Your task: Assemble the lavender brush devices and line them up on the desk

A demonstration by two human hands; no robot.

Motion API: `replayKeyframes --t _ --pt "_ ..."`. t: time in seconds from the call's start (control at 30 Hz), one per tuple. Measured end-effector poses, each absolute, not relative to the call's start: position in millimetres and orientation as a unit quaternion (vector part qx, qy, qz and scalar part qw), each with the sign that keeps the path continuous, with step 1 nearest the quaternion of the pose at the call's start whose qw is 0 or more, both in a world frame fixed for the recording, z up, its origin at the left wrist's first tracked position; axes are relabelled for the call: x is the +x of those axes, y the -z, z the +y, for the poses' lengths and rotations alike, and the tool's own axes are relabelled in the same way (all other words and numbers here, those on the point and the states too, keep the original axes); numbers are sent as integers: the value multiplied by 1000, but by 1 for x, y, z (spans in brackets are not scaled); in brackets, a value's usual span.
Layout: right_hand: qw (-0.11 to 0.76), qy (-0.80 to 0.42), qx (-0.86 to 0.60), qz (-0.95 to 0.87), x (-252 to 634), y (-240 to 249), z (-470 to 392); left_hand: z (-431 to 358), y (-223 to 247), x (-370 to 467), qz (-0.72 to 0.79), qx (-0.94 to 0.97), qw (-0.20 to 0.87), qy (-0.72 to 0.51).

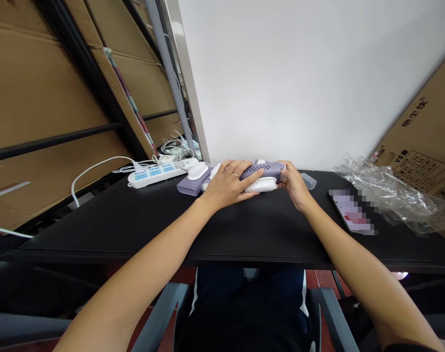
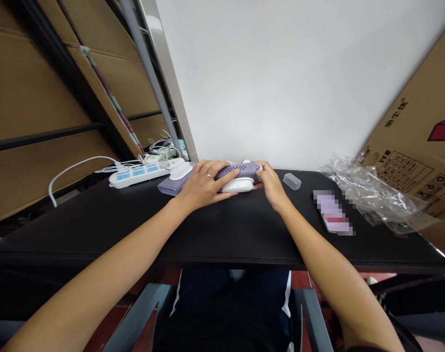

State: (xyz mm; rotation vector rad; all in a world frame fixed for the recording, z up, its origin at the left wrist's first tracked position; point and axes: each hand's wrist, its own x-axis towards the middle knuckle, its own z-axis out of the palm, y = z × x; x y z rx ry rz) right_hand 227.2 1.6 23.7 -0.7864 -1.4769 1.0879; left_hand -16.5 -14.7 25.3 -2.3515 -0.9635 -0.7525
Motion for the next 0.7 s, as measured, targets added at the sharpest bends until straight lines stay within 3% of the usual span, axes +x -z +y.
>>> replayKeyframes --t 0.27,0.53,0.7 --pt "502 -383 -337 -699 220 -23 -9 -19 -16 -2 -380 -869 210 235" --pt "436 -426 -367 -703 218 -24 -7 -21 -11 -3 -437 -841 234 216" --pt "447 -363 -350 -739 223 -24 -5 -21 -10 -3 -419 -843 262 212"
